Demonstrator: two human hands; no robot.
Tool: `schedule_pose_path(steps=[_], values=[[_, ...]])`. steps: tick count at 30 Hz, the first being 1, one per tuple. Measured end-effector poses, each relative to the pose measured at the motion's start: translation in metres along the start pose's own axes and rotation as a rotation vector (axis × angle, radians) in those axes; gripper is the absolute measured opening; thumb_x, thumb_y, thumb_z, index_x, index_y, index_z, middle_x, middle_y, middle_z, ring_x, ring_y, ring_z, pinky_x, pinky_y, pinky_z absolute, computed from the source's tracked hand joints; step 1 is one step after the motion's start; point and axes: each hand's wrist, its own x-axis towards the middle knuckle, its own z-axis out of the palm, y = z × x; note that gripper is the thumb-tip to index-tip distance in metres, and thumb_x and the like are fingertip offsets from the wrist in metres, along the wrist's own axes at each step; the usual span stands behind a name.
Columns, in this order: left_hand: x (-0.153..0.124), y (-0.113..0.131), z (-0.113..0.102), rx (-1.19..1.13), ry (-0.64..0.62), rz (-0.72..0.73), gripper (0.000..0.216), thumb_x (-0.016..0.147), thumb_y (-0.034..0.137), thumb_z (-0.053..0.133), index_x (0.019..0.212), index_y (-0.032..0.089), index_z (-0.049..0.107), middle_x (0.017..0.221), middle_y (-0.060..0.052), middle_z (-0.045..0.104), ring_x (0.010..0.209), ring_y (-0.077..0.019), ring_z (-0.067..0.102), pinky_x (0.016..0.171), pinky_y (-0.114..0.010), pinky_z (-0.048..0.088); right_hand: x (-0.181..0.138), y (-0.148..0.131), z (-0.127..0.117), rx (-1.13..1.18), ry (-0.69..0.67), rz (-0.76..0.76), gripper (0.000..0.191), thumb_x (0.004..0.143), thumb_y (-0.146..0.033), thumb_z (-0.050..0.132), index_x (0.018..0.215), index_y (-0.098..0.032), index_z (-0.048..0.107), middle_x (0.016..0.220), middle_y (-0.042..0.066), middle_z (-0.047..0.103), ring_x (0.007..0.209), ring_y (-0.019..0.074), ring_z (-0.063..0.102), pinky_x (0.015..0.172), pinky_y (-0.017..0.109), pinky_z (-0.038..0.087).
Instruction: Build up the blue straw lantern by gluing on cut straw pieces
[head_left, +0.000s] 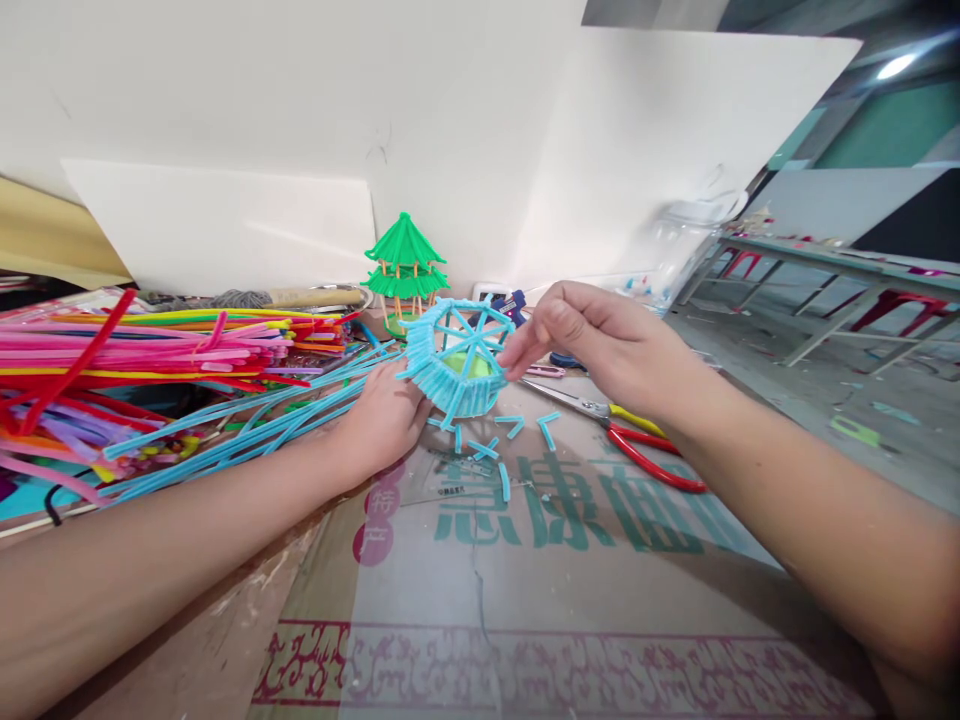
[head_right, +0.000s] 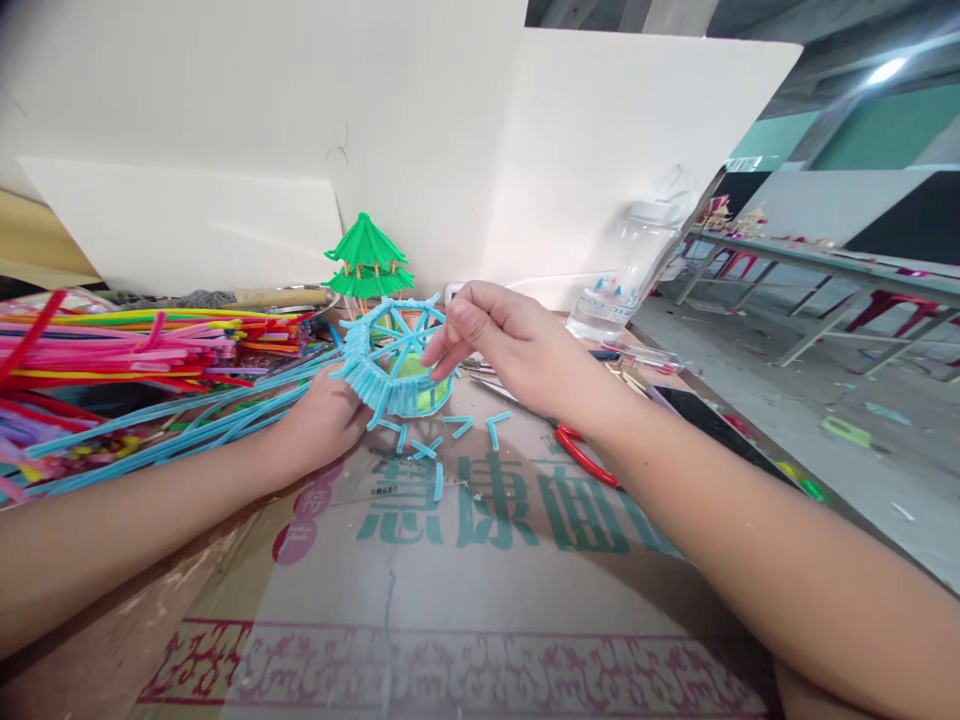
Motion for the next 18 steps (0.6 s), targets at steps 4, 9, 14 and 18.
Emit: schedule_pose_path(steps=[4, 9, 14, 18], values=[[0.0, 0.0, 0.0, 0.023, -0.011, -0.011, 0.027, 0.092, 0.024, 0.042, 0.1, 0.015, 0.067, 0.11, -0.015, 0.067, 0.109, -0.0304, 0.058, 0.096, -0.048, 0.046, 0.002, 0.0, -0.004, 0.028, 0.056, 0.027, 0.037, 0.091, -0.054, 0.056, 0.074, -0.022, 0.056, 0.07, 0.003, 0.068, 0.065, 0.0155, 0.066, 0.065, 0.031, 0.052], [0.0, 0.0, 0.0, -0.002, -0.053, -0.04, 0.028, 0.094, 0.027, 0.042, 0.098, 0.015, 0.067, 0.106, -0.015, 0.068, 0.102, -0.0293, 0.06, 0.093, -0.046, 0.047, 0.007, 0.01, -0.011, 0.054, 0.068, 0.087, 0.028, 0.084, -0.044, 0.07, 0.074, -0.022, 0.058, 0.063, 0.0, 0.064, 0.057, 0.0134, 0.059, 0.058, 0.029, 0.048], [0.0, -0.003, 0.005, -0.065, -0.05, -0.073, 0.028, 0.096, 0.029, 0.042, 0.1, 0.015, 0.065, 0.106, -0.013, 0.067, 0.103, -0.0274, 0.06, 0.095, -0.044, 0.047, 0.01, 0.023, -0.015, -0.046, 0.046, 0.142, 0.023, 0.082, -0.039, 0.072, 0.074, -0.021, 0.06, 0.063, 0.0, 0.066, 0.057, 0.0138, 0.059, 0.056, 0.029, 0.046], [0.001, -0.003, 0.005, -0.073, -0.028, -0.05, 0.026, 0.096, 0.028, 0.043, 0.102, 0.016, 0.064, 0.108, -0.012, 0.066, 0.106, -0.027, 0.059, 0.096, -0.043, 0.047, 0.01, 0.026, -0.014, -0.194, 0.014, 0.125, 0.029, 0.089, -0.039, 0.061, 0.067, -0.02, 0.06, 0.062, 0.001, 0.066, 0.057, 0.0135, 0.059, 0.057, 0.029, 0.046]])
